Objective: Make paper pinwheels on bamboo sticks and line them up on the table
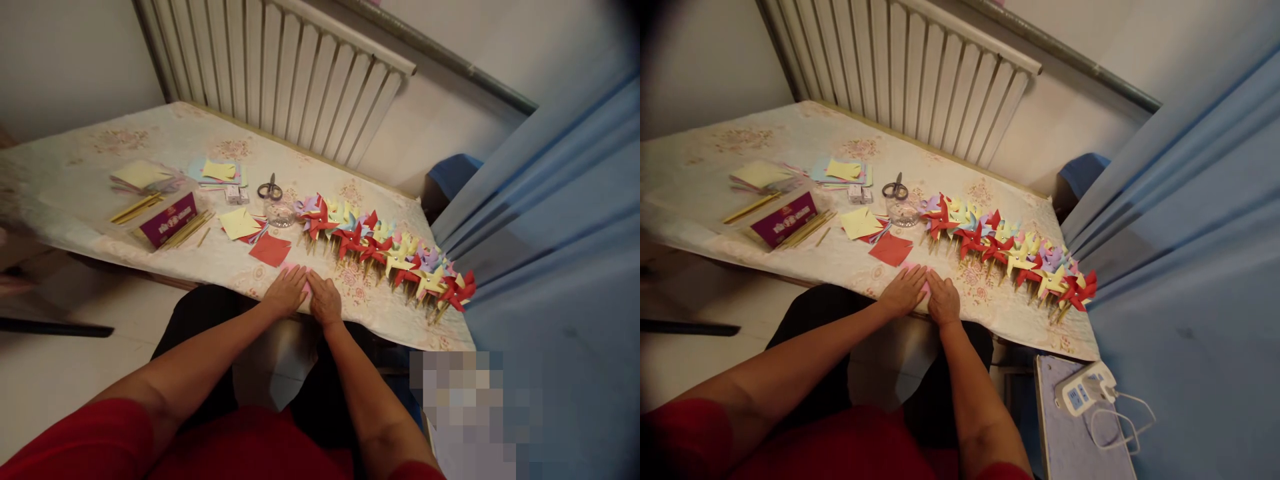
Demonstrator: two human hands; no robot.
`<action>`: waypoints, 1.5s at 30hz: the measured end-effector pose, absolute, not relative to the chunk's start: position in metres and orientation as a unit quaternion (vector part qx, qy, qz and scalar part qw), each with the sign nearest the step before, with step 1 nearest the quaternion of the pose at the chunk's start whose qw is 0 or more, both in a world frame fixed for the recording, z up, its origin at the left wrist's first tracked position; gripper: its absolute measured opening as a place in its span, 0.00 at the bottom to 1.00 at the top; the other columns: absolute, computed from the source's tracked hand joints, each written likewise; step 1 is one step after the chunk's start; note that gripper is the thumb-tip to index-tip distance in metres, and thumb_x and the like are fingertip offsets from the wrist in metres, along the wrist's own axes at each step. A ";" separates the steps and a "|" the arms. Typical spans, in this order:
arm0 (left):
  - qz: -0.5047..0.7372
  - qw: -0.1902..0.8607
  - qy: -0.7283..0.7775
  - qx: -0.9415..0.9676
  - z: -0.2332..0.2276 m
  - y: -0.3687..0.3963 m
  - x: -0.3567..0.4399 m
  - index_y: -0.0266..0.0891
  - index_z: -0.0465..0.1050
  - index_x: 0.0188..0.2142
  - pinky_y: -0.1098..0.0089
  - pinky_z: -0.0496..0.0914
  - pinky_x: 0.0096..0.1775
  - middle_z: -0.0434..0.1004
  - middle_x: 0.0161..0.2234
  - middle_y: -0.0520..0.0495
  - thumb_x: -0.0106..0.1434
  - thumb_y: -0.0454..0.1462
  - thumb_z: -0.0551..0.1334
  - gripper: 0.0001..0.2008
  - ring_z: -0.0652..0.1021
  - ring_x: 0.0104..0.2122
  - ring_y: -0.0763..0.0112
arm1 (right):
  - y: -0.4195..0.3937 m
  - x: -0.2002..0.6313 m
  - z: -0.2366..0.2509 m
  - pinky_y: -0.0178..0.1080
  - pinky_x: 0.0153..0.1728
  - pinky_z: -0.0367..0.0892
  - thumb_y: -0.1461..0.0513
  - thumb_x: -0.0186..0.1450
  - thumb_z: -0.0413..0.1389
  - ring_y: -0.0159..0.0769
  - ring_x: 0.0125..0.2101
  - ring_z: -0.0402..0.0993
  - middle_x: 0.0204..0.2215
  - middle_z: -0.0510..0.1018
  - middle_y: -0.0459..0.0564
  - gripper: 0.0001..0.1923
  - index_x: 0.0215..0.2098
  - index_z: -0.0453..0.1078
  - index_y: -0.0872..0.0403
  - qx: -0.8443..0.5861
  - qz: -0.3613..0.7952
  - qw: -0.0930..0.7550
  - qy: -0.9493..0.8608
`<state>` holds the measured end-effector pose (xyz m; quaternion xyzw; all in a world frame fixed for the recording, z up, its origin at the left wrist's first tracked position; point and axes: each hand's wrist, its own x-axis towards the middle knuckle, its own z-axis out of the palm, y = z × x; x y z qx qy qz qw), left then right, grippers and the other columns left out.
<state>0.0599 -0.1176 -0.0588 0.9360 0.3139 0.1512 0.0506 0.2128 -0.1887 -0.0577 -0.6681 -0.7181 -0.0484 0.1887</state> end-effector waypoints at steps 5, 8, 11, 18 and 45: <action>0.160 0.039 0.302 0.939 -0.064 -0.129 0.050 0.31 0.61 0.66 0.50 0.54 0.65 0.59 0.67 0.34 0.70 0.41 0.49 0.27 0.59 0.67 0.52 | -0.187 0.209 -0.055 0.42 0.49 0.62 0.70 0.67 0.46 0.41 0.44 0.70 0.63 0.69 0.52 0.26 0.62 0.66 0.54 -0.683 -0.057 0.152 -0.712; 0.153 0.023 0.303 0.940 -0.066 -0.137 0.042 0.30 0.60 0.66 0.52 0.54 0.65 0.58 0.67 0.34 0.70 0.41 0.50 0.28 0.58 0.67 0.53 | -0.186 0.207 -0.056 0.43 0.50 0.62 0.70 0.67 0.46 0.41 0.46 0.71 0.63 0.68 0.52 0.26 0.61 0.67 0.55 -0.687 -0.064 0.148 -0.709; 0.149 0.010 0.307 0.940 -0.070 -0.147 0.034 0.29 0.60 0.66 0.52 0.54 0.65 0.58 0.67 0.34 0.70 0.40 0.51 0.28 0.58 0.67 0.54 | -0.184 0.207 -0.059 0.43 0.52 0.61 0.71 0.66 0.46 0.42 0.49 0.71 0.63 0.68 0.53 0.26 0.61 0.66 0.57 -0.682 -0.070 0.149 -0.712; 0.193 -0.005 0.301 0.934 -0.078 -0.162 0.015 0.31 0.61 0.65 0.55 0.56 0.65 0.61 0.66 0.38 0.69 0.40 0.54 0.27 0.61 0.66 0.56 | -0.181 0.204 -0.065 0.44 0.52 0.64 0.72 0.64 0.47 0.42 0.49 0.73 0.60 0.71 0.55 0.26 0.59 0.68 0.56 -0.691 -0.084 0.180 -0.695; 0.465 0.309 0.408 0.723 -0.001 -0.084 -0.002 0.42 0.62 0.28 0.68 0.65 0.32 0.69 0.25 0.50 0.71 0.41 0.46 0.16 0.71 0.26 0.70 | -0.187 0.207 -0.080 0.41 0.41 0.69 0.69 0.63 0.46 0.41 0.37 0.73 0.33 0.75 0.53 0.12 0.38 0.70 0.56 -0.714 -0.126 0.357 -0.589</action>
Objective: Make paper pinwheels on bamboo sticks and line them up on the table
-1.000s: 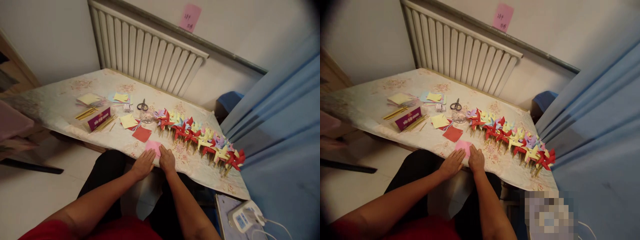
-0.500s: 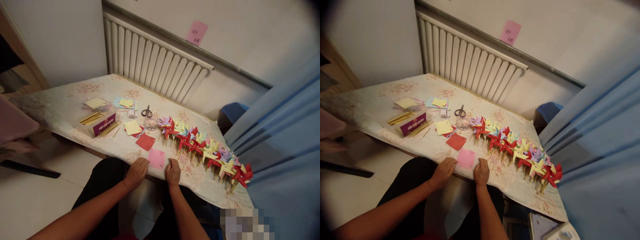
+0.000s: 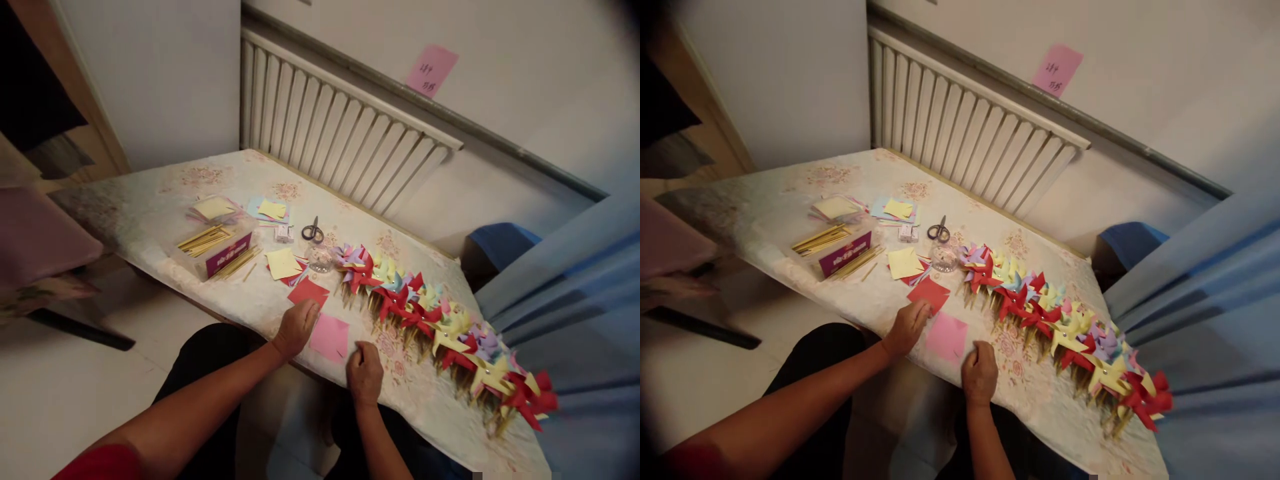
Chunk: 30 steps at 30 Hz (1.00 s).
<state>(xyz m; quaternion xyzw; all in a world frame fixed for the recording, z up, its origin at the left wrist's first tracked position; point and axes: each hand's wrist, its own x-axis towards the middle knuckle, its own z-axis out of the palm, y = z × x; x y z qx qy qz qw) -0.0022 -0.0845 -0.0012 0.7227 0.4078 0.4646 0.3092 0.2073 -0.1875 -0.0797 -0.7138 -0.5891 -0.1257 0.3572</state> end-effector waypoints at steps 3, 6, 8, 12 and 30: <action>0.477 0.324 0.405 0.709 0.000 -0.075 0.002 0.42 0.61 0.28 0.68 0.64 0.32 0.68 0.24 0.50 0.71 0.40 0.46 0.16 0.71 0.26 0.70 | -0.188 0.208 -0.080 0.41 0.42 0.69 0.68 0.64 0.47 0.41 0.37 0.73 0.34 0.75 0.53 0.11 0.39 0.70 0.56 -0.712 -0.129 0.355 -0.592; 0.488 0.344 0.400 0.696 0.002 -0.065 0.006 0.42 0.62 0.29 0.68 0.64 0.32 0.67 0.23 0.51 0.72 0.40 0.46 0.16 0.70 0.25 0.71 | -0.189 0.208 -0.081 0.41 0.43 0.69 0.68 0.65 0.47 0.41 0.38 0.73 0.34 0.76 0.54 0.11 0.39 0.70 0.56 -0.711 -0.130 0.355 -0.593; 0.493 0.345 0.399 0.692 0.004 -0.058 0.007 0.42 0.63 0.29 0.68 0.64 0.31 0.67 0.23 0.52 0.72 0.41 0.46 0.16 0.69 0.25 0.70 | -0.189 0.208 -0.082 0.41 0.43 0.69 0.68 0.65 0.47 0.40 0.37 0.74 0.34 0.76 0.53 0.11 0.39 0.70 0.56 -0.711 -0.129 0.356 -0.593; 0.504 0.343 0.396 0.686 0.005 -0.045 0.008 0.42 0.62 0.29 0.67 0.64 0.33 0.69 0.25 0.50 0.71 0.39 0.47 0.15 0.71 0.27 0.69 | -0.190 0.209 -0.082 0.41 0.44 0.69 0.67 0.65 0.47 0.40 0.38 0.74 0.35 0.76 0.54 0.11 0.39 0.71 0.56 -0.712 -0.131 0.355 -0.592; 0.545 0.428 0.454 0.560 0.007 0.008 -0.012 0.40 0.68 0.32 0.71 0.67 0.33 0.71 0.25 0.52 0.69 0.39 0.50 0.13 0.72 0.25 0.72 | -0.187 0.202 -0.070 0.43 0.44 0.69 0.65 0.63 0.48 0.41 0.38 0.75 0.34 0.78 0.54 0.11 0.36 0.73 0.54 -0.751 -0.078 0.385 -0.531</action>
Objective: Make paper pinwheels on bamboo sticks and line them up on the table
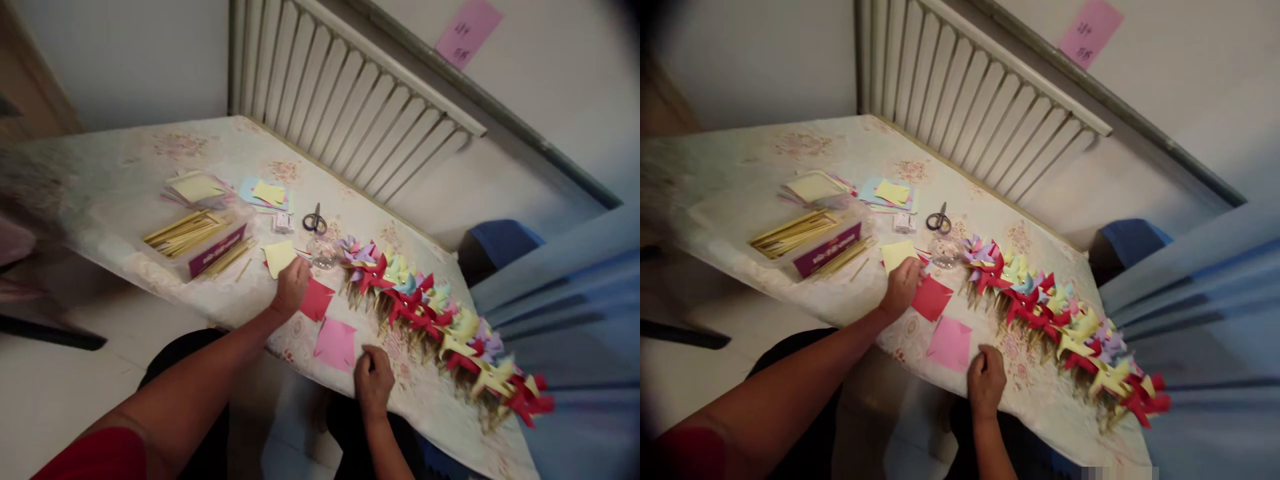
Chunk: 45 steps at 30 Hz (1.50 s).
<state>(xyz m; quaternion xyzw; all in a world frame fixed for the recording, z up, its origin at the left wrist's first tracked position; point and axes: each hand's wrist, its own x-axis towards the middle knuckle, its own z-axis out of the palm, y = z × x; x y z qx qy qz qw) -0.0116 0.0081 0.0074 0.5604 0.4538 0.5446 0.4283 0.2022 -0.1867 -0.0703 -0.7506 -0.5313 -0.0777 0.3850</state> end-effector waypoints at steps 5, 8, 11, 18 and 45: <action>0.558 0.443 0.441 0.545 0.006 0.014 -0.013 0.40 0.68 0.31 0.72 0.66 0.31 0.69 0.23 0.54 0.68 0.39 0.50 0.13 0.70 0.23 0.74 | -0.169 0.208 -0.058 0.41 0.39 0.69 0.59 0.61 0.50 0.41 0.34 0.75 0.32 0.80 0.53 0.14 0.35 0.76 0.55 -0.801 0.009 0.412 -0.435; 0.546 0.443 0.441 0.558 0.005 0.012 -0.011 0.39 0.69 0.32 0.72 0.66 0.31 0.71 0.23 0.53 0.69 0.40 0.50 0.13 0.70 0.23 0.74 | -0.151 0.215 -0.050 0.39 0.35 0.68 0.55 0.60 0.52 0.39 0.30 0.74 0.29 0.80 0.50 0.16 0.37 0.76 0.56 -0.812 0.081 0.412 -0.405; 0.534 0.455 0.434 0.566 0.005 0.010 -0.010 0.39 0.69 0.31 0.72 0.66 0.31 0.71 0.23 0.53 0.69 0.42 0.50 0.14 0.70 0.22 0.74 | -0.132 0.220 -0.044 0.37 0.31 0.67 0.55 0.55 0.56 0.36 0.26 0.71 0.25 0.78 0.47 0.16 0.37 0.77 0.55 -0.814 0.141 0.391 -0.405; 0.518 0.467 0.415 0.584 0.008 0.008 -0.008 0.39 0.68 0.31 0.72 0.66 0.29 0.71 0.24 0.52 0.69 0.43 0.51 0.15 0.70 0.22 0.74 | -0.114 0.219 -0.033 0.35 0.32 0.65 0.53 0.56 0.57 0.34 0.28 0.70 0.25 0.76 0.45 0.14 0.32 0.77 0.53 -0.773 0.221 0.333 -0.493; 0.352 0.731 0.193 0.552 0.005 0.003 -0.002 0.39 0.75 0.46 0.60 0.73 0.47 0.81 0.44 0.39 0.52 0.51 0.70 0.27 0.79 0.47 0.57 | -0.110 0.209 0.079 0.33 0.27 0.57 0.53 0.51 0.66 0.29 0.23 0.61 0.20 0.68 0.41 0.16 0.24 0.69 0.55 -0.709 0.320 0.389 -0.494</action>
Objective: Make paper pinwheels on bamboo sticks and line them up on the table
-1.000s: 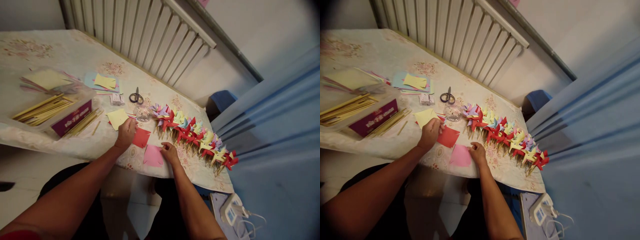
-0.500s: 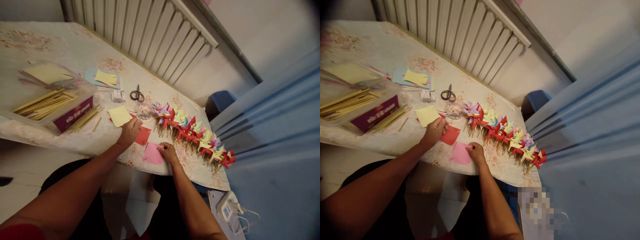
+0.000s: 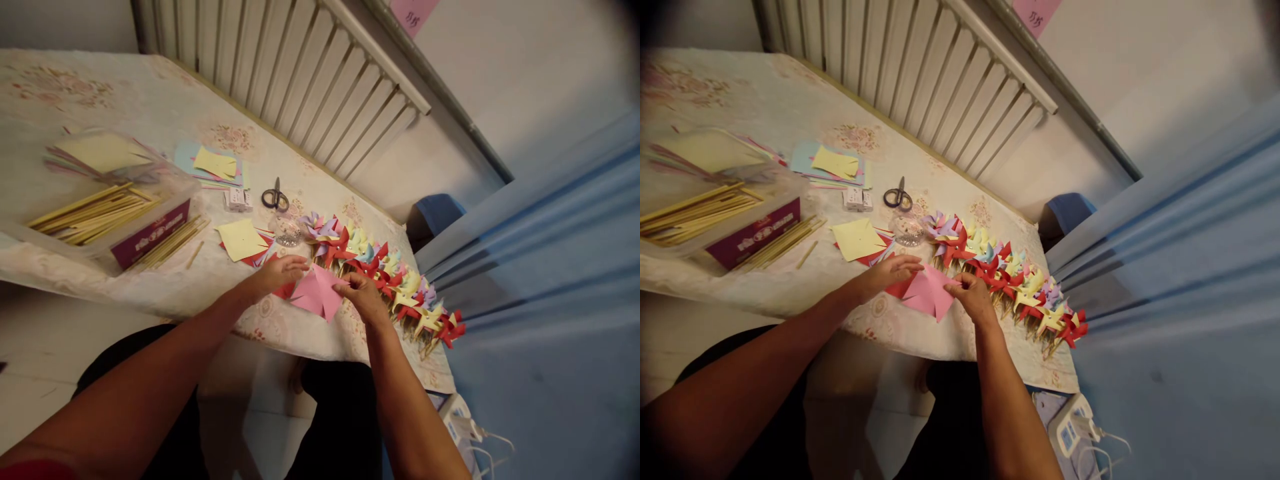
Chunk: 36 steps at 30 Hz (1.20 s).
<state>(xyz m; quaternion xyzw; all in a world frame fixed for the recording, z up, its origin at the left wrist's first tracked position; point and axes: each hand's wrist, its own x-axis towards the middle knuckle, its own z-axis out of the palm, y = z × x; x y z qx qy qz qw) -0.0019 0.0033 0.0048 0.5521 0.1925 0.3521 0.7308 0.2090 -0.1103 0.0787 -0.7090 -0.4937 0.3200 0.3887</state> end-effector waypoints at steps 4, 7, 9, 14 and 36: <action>0.259 0.784 0.115 0.552 0.003 0.000 -0.004 0.39 0.76 0.41 0.65 0.74 0.38 0.81 0.36 0.44 0.53 0.48 0.70 0.20 0.80 0.38 0.61 | -0.099 0.200 0.086 0.34 0.27 0.59 0.52 0.51 0.66 0.29 0.23 0.62 0.20 0.69 0.41 0.16 0.24 0.70 0.54 -0.695 0.347 0.384 -0.500; 0.229 0.790 0.129 0.553 -0.001 -0.001 -0.004 0.37 0.76 0.33 0.72 0.67 0.27 0.77 0.26 0.50 0.53 0.46 0.70 0.15 0.74 0.25 0.70 | -0.089 0.192 0.090 0.34 0.27 0.59 0.54 0.51 0.66 0.29 0.23 0.63 0.20 0.69 0.41 0.14 0.24 0.70 0.55 -0.689 0.348 0.369 -0.518; 0.235 0.789 0.146 0.549 -0.002 -0.001 -0.004 0.36 0.75 0.30 0.73 0.64 0.25 0.76 0.24 0.50 0.54 0.45 0.70 0.14 0.72 0.22 0.73 | -0.080 0.186 0.091 0.33 0.26 0.57 0.55 0.51 0.65 0.29 0.22 0.62 0.20 0.69 0.41 0.13 0.24 0.70 0.55 -0.686 0.343 0.360 -0.532; 0.265 0.815 0.173 0.486 0.003 -0.001 -0.003 0.35 0.73 0.28 0.73 0.66 0.26 0.75 0.23 0.50 0.51 0.44 0.72 0.14 0.74 0.23 0.72 | -0.062 0.175 0.094 0.33 0.26 0.59 0.55 0.52 0.63 0.29 0.22 0.62 0.20 0.69 0.40 0.11 0.27 0.71 0.54 -0.687 0.262 0.406 -0.542; 0.470 0.851 0.146 0.184 0.013 0.011 0.009 0.33 0.73 0.33 0.60 0.73 0.47 0.81 0.31 0.43 0.48 0.29 0.71 0.12 0.81 0.43 0.56 | -0.083 0.120 0.015 0.37 0.39 0.71 0.63 0.68 0.50 0.35 0.35 0.76 0.41 0.81 0.52 0.16 0.51 0.73 0.52 -0.651 -0.046 0.381 -0.654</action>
